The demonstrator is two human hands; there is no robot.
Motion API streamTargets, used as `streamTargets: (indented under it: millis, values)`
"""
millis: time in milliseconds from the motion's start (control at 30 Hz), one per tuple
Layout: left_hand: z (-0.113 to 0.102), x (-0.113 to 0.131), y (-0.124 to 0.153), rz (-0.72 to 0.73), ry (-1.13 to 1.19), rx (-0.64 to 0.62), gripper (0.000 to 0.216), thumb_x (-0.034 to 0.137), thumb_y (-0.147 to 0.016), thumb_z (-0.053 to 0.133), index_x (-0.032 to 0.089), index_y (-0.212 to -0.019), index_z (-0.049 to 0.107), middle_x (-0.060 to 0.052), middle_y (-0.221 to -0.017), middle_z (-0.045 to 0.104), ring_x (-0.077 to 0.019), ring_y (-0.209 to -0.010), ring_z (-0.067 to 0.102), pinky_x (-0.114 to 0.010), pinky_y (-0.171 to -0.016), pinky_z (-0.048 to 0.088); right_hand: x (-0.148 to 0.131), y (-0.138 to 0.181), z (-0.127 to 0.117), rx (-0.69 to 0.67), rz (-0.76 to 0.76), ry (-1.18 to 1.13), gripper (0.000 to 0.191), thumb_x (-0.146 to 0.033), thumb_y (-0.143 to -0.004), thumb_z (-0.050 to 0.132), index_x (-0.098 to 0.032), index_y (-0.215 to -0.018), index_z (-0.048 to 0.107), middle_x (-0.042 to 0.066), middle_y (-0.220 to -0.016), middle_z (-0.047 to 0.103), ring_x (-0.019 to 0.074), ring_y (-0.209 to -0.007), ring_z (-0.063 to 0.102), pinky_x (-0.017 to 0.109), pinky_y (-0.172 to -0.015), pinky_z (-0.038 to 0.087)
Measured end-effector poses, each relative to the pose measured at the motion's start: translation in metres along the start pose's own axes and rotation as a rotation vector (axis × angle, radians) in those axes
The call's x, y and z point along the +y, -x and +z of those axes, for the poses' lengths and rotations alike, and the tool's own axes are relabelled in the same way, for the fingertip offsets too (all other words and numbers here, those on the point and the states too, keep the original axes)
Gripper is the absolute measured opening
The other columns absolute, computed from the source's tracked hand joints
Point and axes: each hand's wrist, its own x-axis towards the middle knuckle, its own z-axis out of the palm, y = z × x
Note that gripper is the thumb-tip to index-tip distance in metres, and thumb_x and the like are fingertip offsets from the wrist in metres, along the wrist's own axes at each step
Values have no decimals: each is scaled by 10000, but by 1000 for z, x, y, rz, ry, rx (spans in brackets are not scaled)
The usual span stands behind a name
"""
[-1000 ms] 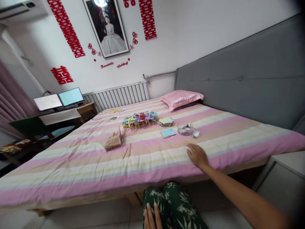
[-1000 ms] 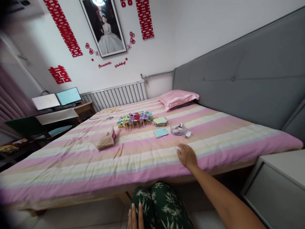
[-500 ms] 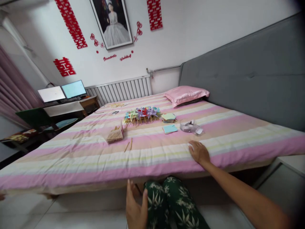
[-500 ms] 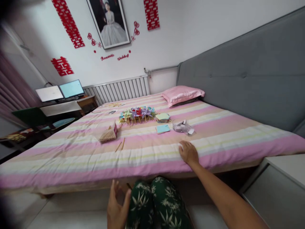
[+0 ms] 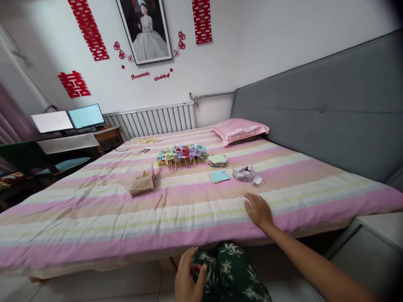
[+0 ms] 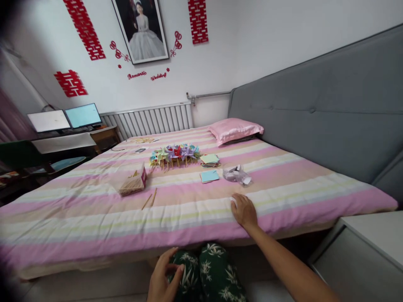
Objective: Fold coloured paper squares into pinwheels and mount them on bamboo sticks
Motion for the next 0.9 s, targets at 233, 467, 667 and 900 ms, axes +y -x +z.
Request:
streamTargets:
  millis: [233,467,667,900]
  values:
    - [16,2,-52,82,-64,-6,386,383,-767,597,188,-1098,636,-129,-1142,648,-217,-788,671,-384,-767,550,-3,-22,-14,-139,144,-56,299,-273,-884,427,-146,-1029,656,115,-1086,690,264,-1046,604,401,-932,429]
    - [26,30,-161,231,-119,35,337,357,-780,579,178,-1064,609,-128,-1115,615,-174,-696,658,-356,-687,544,-21,-119,3,-302,248,-182,268,-236,-814,559,-159,-1060,633,85,-1064,714,202,-966,669,290,-821,491]
    - [59,63,-285,226,-152,-1,345,298,-764,591,131,-1066,604,-138,-1118,601,-158,-669,649,-348,-707,523,-43,-210,43,-435,217,-205,431,-194,-744,644,-183,-1172,594,90,-1193,656,226,-1086,617,315,-883,470]
    - [121,26,-379,75,-89,85,259,196,-809,525,144,-1035,642,-134,-1120,654,-157,-687,654,-335,-741,499,-26,-230,95,-534,228,-117,652,-242,-649,731,-123,-1260,538,185,-1325,529,320,-1233,487,406,-990,402]
